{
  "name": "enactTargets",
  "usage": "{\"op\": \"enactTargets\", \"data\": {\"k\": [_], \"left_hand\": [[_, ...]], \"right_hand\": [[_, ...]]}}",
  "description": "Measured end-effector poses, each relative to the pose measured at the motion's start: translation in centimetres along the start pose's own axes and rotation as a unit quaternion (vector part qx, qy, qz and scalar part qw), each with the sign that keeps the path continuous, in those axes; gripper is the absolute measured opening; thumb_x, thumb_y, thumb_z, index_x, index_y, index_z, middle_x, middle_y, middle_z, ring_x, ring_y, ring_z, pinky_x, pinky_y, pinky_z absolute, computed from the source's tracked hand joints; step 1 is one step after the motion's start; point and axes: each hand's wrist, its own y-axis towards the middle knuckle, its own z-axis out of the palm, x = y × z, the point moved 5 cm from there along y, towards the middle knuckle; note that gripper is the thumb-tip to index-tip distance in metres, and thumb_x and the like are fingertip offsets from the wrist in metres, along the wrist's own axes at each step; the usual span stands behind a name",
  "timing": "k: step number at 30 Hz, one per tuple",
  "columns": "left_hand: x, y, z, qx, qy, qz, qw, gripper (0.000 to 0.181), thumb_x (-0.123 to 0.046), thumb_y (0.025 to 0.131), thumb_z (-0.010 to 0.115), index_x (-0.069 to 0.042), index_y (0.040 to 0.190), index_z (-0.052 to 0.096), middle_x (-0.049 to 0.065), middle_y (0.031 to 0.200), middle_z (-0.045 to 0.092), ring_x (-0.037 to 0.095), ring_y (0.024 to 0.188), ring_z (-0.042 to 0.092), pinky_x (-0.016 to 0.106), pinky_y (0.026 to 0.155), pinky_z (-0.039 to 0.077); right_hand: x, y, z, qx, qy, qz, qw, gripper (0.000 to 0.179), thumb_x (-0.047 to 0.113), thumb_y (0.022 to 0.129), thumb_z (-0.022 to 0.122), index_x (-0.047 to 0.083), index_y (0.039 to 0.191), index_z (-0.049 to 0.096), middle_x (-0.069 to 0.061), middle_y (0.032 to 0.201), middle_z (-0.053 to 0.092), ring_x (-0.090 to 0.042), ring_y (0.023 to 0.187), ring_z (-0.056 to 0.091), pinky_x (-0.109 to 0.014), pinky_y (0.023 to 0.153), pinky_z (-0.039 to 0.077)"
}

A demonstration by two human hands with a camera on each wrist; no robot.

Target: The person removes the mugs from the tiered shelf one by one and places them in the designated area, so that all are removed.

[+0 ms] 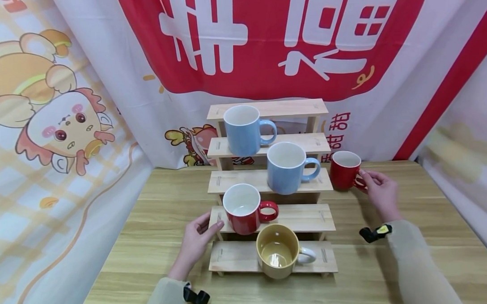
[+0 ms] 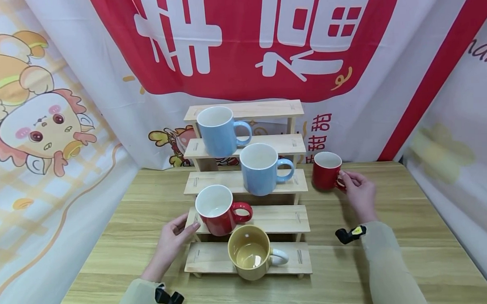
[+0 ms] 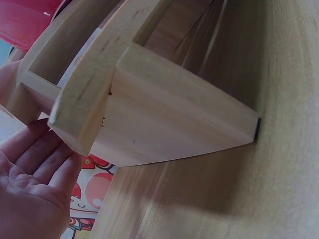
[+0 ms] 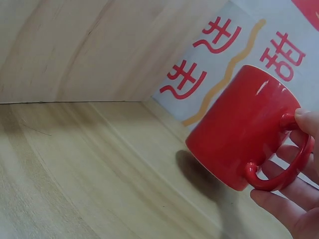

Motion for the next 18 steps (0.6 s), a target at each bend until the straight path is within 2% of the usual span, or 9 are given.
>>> {"op": "enactTargets", "data": {"k": [9, 13, 18], "left_hand": [[0.1, 0.0, 0.1, 0.007, -0.007, 0.005, 0.9999, 0.057, -0.031, 0.091, 0.079, -0.006, 0.139, 0.061, 0.013, 0.132, 0.065, 0.027, 0.119, 0.062, 0.029, 0.095, 0.053], [-0.1, 0.0, 0.1, 0.004, -0.007, 0.014, 0.9999, 0.054, -0.028, 0.093, 0.078, -0.004, 0.139, 0.061, 0.014, 0.132, 0.065, 0.028, 0.118, 0.063, 0.029, 0.094, 0.054], [-0.1, -0.1, 0.1, -0.002, -0.001, 0.015, 0.9999, 0.053, -0.027, 0.093, 0.078, -0.004, 0.138, 0.062, 0.014, 0.131, 0.066, 0.028, 0.118, 0.063, 0.030, 0.095, 0.053]], "right_hand": [[-0.9, -0.2, 0.6, -0.004, 0.020, 0.021, 0.9996, 0.033, 0.014, 0.097, 0.071, -0.010, 0.118, 0.064, 0.007, 0.089, 0.076, -0.010, 0.087, 0.073, -0.028, 0.076, 0.058], [-1.0, -0.5, 0.9, -0.014, 0.027, 0.023, 0.9993, 0.027, 0.013, 0.096, 0.073, -0.006, 0.114, 0.068, 0.007, 0.089, 0.076, -0.011, 0.085, 0.073, -0.028, 0.075, 0.059], [-1.1, -1.0, 1.3, -0.034, 0.000, 0.019, 0.9992, 0.016, 0.012, 0.096, 0.073, 0.000, 0.107, 0.071, 0.009, 0.088, 0.073, -0.006, 0.082, 0.071, -0.026, 0.072, 0.060]]}}
